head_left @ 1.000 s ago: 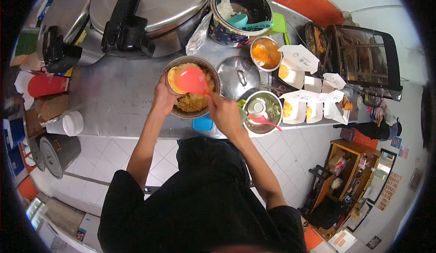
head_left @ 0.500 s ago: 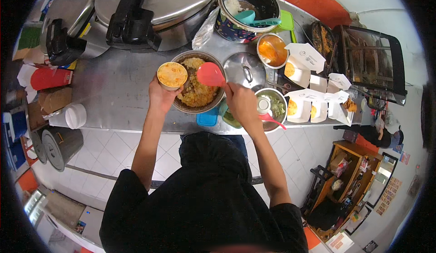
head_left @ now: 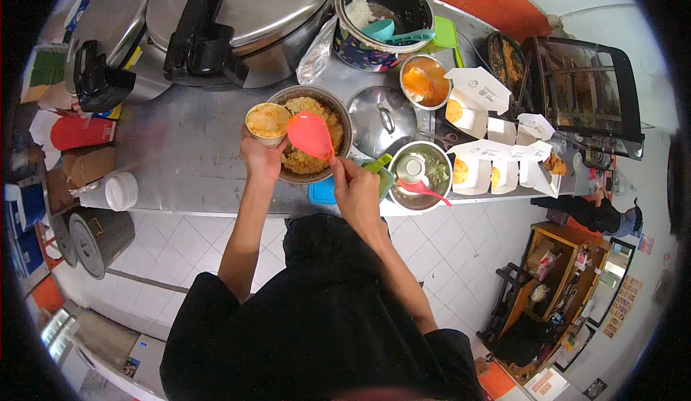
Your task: Packing fried rice and chicken into cardboard takeaway containers.
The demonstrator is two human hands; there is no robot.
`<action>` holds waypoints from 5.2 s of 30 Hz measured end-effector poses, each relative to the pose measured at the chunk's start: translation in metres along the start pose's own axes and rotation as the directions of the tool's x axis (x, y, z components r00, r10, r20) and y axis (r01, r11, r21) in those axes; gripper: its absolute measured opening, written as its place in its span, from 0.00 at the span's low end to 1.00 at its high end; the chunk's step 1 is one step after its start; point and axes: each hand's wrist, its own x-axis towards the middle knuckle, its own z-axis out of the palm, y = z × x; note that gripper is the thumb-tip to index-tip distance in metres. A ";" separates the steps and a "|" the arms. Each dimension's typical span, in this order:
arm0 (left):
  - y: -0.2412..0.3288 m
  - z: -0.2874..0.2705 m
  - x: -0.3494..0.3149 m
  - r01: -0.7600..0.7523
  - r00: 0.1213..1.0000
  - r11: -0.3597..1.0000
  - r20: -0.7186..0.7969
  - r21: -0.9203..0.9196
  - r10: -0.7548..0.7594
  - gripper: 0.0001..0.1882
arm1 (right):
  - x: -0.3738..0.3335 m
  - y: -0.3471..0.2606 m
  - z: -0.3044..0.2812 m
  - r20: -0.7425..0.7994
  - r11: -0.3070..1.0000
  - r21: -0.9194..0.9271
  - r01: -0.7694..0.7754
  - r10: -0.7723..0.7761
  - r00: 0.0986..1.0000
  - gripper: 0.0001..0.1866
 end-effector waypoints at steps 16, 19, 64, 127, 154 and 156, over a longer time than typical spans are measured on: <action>0.000 -0.019 -0.017 0.180 0.952 0.972 0.220 0.150 -0.210 0.23 | 0.025 -0.031 -0.076 -0.001 0.699 -0.564 0.439 -0.532 0.847 0.07; -0.004 -0.018 -0.017 0.152 0.954 0.980 0.240 0.125 -0.179 0.23 | 0.014 -0.025 -0.085 -0.062 0.733 -0.450 0.510 -0.596 0.801 0.07; -0.490 0.437 -0.043 -0.275 0.775 0.417 0.456 0.866 -0.437 0.22 | -0.060 0.412 -0.429 -0.280 0.550 0.815 -0.181 0.649 0.708 0.13; -0.051 -0.077 0.035 -0.902 0.373 0.259 0.319 0.346 0.871 0.28 | 0.084 0.079 0.120 0.456 0.666 -0.664 0.341 -0.001 0.890 0.21; -0.041 -0.057 0.043 -0.860 0.499 0.461 0.165 0.219 0.851 0.28 | 0.087 0.098 0.100 0.432 0.770 -0.638 0.019 0.338 0.836 0.15; -0.027 -0.072 0.043 -0.869 0.471 0.432 0.136 0.240 0.871 0.28 | 0.078 0.053 0.084 0.321 0.843 -0.536 -0.035 0.242 0.916 0.18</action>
